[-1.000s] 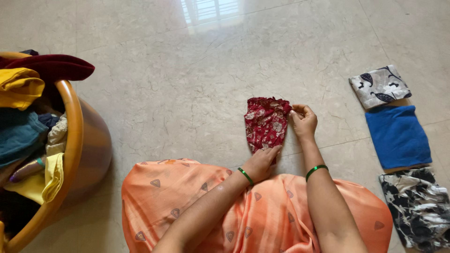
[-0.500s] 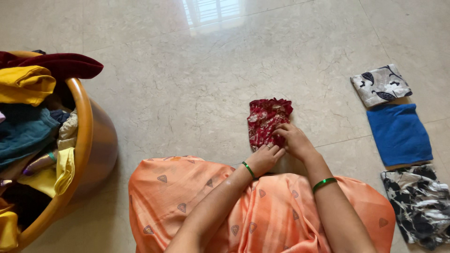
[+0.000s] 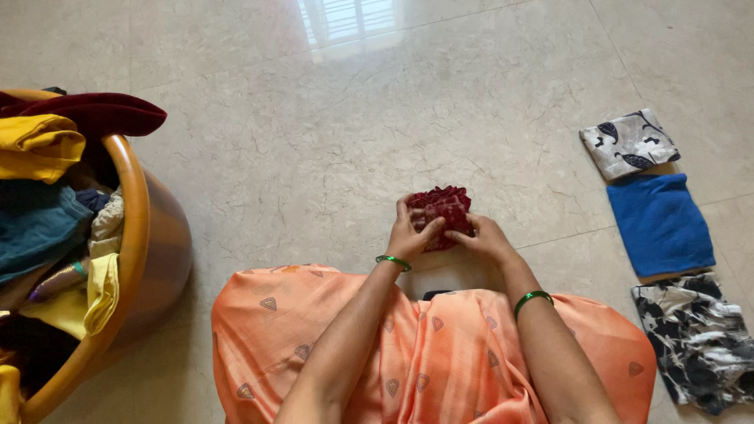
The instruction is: The person folds a patterned cloth, a red cloth, and a yellow shirt on the floor. The person buttons the yellow shirt before folding it and places the folded items in a neat stack.
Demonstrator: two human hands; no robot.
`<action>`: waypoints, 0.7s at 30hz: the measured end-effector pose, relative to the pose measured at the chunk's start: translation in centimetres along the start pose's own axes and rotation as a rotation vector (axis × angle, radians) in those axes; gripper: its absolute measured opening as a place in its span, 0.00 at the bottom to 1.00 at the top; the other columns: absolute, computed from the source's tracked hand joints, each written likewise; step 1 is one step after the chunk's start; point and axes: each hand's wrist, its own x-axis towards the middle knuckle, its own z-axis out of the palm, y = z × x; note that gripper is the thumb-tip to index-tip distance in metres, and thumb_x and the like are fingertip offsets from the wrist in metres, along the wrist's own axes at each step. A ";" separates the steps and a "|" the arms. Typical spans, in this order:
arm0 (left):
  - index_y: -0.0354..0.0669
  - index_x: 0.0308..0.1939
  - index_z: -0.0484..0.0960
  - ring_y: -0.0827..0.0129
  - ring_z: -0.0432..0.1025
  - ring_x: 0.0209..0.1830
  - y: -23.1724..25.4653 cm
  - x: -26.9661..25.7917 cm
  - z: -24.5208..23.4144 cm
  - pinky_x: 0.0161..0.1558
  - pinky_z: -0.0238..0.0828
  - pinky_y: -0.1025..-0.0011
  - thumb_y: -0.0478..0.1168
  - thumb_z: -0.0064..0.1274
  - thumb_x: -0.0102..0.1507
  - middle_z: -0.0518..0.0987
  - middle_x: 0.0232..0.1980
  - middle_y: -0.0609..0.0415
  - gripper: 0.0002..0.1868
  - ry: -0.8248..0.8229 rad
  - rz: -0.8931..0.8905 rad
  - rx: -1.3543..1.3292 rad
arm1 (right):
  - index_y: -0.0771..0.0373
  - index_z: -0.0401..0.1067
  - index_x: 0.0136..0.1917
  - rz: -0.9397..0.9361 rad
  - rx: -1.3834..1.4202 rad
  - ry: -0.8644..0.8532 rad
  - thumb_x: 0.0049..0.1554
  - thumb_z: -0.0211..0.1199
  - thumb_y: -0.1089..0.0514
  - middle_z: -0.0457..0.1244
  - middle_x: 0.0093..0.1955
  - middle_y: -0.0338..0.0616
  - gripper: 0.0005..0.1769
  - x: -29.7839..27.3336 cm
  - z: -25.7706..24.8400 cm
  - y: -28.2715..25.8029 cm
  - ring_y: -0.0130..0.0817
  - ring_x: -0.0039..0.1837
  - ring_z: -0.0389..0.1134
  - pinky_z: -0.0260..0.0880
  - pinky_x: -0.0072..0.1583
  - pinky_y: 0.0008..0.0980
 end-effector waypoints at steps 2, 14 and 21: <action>0.44 0.71 0.56 0.67 0.76 0.43 -1.4 0.2 -0.2 0.45 0.78 0.69 0.33 0.66 0.58 0.79 0.46 0.49 0.43 0.004 -0.015 0.078 | 0.62 0.75 0.58 0.014 -0.051 0.034 0.53 0.71 0.49 0.72 0.50 0.42 0.23 0.0 -0.1 -1.1 0.29 0.51 0.72 0.71 0.54 0.32; 0.43 0.72 0.61 0.56 0.76 0.43 -2.3 0.0 -0.3 0.44 0.76 0.64 0.34 0.64 0.58 0.77 0.48 0.44 0.41 0.264 0.172 0.383 | 0.59 0.71 0.54 -0.028 -0.425 0.448 0.54 0.71 0.45 0.69 0.49 0.47 0.21 -1.8 1.0 -6.7 0.44 0.50 0.71 0.70 0.51 0.42; 0.39 0.72 0.61 0.47 0.74 0.51 -1.1 0.1 -0.3 0.50 0.76 0.60 0.33 0.59 0.59 0.71 0.59 0.38 0.38 0.289 0.313 0.390 | 0.54 0.73 0.54 -0.641 -0.597 0.349 0.56 0.69 0.51 0.65 0.59 0.42 0.14 -3.6 2.9 -7.4 0.42 0.62 0.66 0.66 0.61 0.43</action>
